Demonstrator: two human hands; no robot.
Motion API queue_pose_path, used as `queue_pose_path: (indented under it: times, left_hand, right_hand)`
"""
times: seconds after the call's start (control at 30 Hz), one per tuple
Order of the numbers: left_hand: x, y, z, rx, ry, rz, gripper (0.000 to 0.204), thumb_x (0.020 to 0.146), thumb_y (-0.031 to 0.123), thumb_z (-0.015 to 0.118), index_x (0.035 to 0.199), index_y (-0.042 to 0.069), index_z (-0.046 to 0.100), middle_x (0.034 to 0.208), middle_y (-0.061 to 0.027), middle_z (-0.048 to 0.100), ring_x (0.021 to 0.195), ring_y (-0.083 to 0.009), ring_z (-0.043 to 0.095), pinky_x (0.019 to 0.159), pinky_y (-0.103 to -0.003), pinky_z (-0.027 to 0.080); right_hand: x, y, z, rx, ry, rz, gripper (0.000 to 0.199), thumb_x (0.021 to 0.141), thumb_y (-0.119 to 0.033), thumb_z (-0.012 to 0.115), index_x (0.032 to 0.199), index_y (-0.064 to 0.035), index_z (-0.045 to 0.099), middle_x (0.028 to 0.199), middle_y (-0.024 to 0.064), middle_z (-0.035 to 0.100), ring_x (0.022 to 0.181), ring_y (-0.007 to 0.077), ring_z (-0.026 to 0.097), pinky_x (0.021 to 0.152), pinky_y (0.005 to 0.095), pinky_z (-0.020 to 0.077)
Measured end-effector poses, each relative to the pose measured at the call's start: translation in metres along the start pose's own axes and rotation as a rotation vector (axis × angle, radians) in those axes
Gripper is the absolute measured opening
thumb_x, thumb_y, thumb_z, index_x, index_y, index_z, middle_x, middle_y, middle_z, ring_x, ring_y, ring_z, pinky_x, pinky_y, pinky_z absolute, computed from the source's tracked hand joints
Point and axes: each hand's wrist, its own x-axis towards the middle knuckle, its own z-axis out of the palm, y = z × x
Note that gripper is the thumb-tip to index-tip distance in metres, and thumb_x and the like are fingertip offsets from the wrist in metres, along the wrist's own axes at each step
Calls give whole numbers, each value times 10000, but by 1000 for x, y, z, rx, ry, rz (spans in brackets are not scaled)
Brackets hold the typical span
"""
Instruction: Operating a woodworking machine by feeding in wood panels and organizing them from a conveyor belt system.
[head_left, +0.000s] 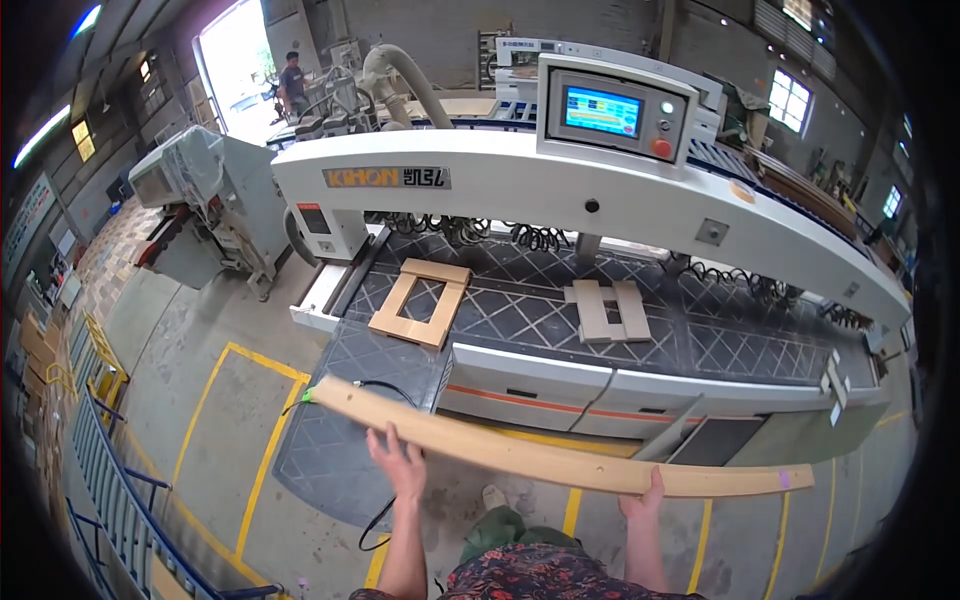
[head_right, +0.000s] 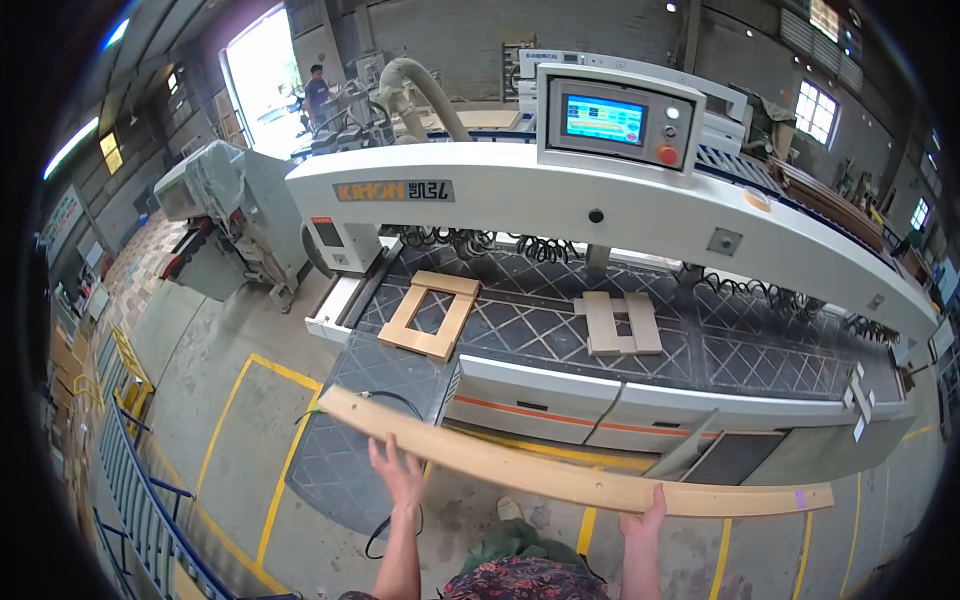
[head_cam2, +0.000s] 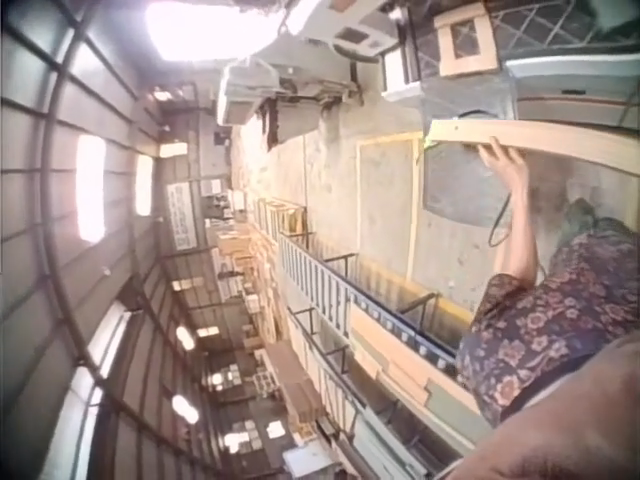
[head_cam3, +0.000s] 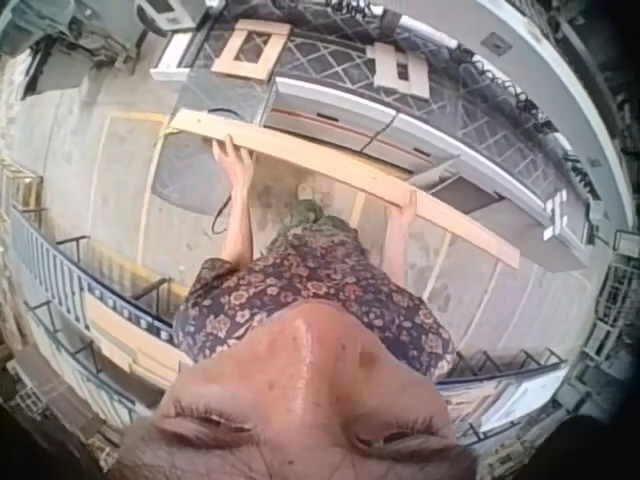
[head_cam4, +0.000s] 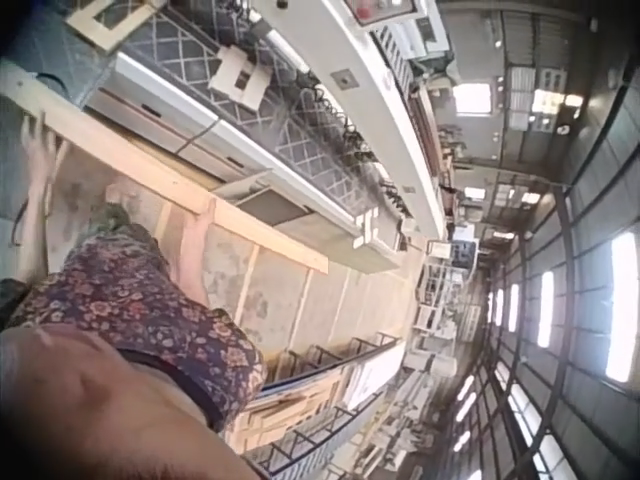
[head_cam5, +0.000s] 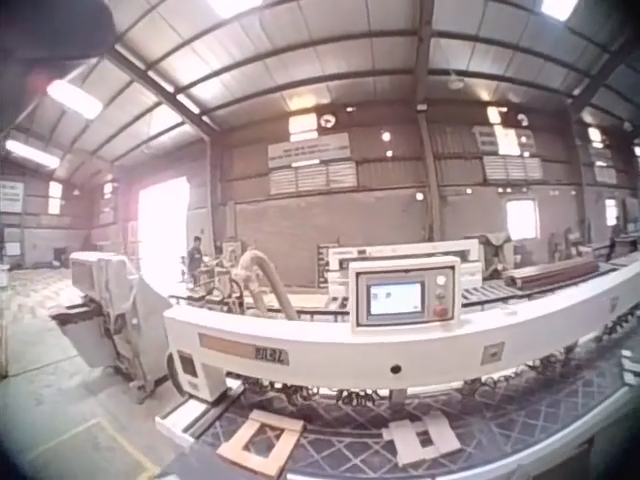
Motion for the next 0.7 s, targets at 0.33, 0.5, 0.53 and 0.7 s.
queue_pose_path:
  times: [0.33,0.5,0.53,0.7]
  left_hand:
    - [28,107,110,-206,-436,81,520,887,138,624,1373,35,471,1471,-302,297,1354,-466,303,1110,-485,314]
    - [-19,63,135,-168,-602,-82,458,878,134,624,1319,56,532,1450,-266,355,1310,-440,386,1082,-463,361]
    - [-24,49,137,-149,-620,-146,444,868,130,628,1300,59,551,1431,-256,385,1289,-431,416,1069,-455,378]
    - [-22,3,155,-15,-377,-554,407,814,73,621,1210,-23,601,1185,-249,573,1178,-392,523,1020,-415,422]
  right_hand:
    - [178,3,133,2,103,-9,507,964,-447,481,1333,-101,496,1317,131,566,1253,312,505,1055,487,397]
    - [294,-1,190,57,90,14,515,960,-473,488,1327,-112,492,1291,111,584,1249,323,512,1048,502,402]
    - [311,6,206,98,108,33,510,960,-478,488,1323,-120,497,1290,103,587,1246,326,516,1048,504,402]
    - [397,15,276,-11,105,38,519,972,-498,451,1314,-112,505,1327,102,568,1249,323,517,1065,512,387]
